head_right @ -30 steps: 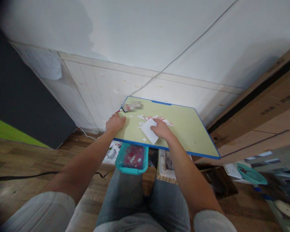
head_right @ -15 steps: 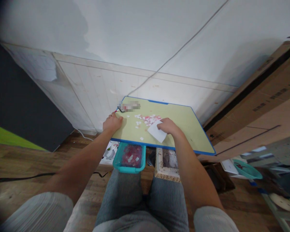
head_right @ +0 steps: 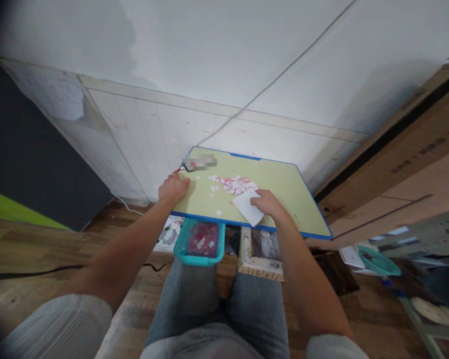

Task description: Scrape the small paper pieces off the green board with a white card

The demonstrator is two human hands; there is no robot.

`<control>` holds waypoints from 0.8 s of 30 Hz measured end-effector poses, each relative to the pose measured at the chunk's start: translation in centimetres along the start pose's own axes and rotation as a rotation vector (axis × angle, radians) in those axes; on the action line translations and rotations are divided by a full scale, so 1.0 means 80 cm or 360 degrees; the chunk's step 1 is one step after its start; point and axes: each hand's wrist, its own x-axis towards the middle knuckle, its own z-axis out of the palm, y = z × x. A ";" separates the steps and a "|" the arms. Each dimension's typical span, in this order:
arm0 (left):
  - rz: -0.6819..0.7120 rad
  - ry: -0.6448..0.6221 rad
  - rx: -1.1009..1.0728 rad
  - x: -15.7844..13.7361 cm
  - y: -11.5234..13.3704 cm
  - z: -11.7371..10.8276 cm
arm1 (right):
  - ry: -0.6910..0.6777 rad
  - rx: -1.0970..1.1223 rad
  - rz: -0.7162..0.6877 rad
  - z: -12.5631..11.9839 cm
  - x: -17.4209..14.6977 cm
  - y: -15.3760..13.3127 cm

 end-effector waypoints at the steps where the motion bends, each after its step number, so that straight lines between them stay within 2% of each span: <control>1: 0.0001 0.0002 -0.0004 0.000 0.000 0.000 | -0.0009 0.0010 0.0035 -0.008 -0.008 0.013; 6: 0.0003 -0.0005 -0.0011 0.001 0.000 0.000 | 0.0003 0.0042 0.0185 -0.043 -0.041 0.065; 13: 0.0020 0.0019 0.0030 0.005 -0.004 0.005 | -0.0022 0.0077 0.0332 -0.091 -0.070 0.115; 18: 0.0012 0.0012 0.0029 0.006 -0.004 0.006 | 0.0020 0.0237 0.0325 -0.112 -0.076 0.127; 24: -0.0003 0.0007 0.0028 0.008 -0.004 0.008 | 0.0148 0.0241 0.0241 -0.118 -0.069 0.135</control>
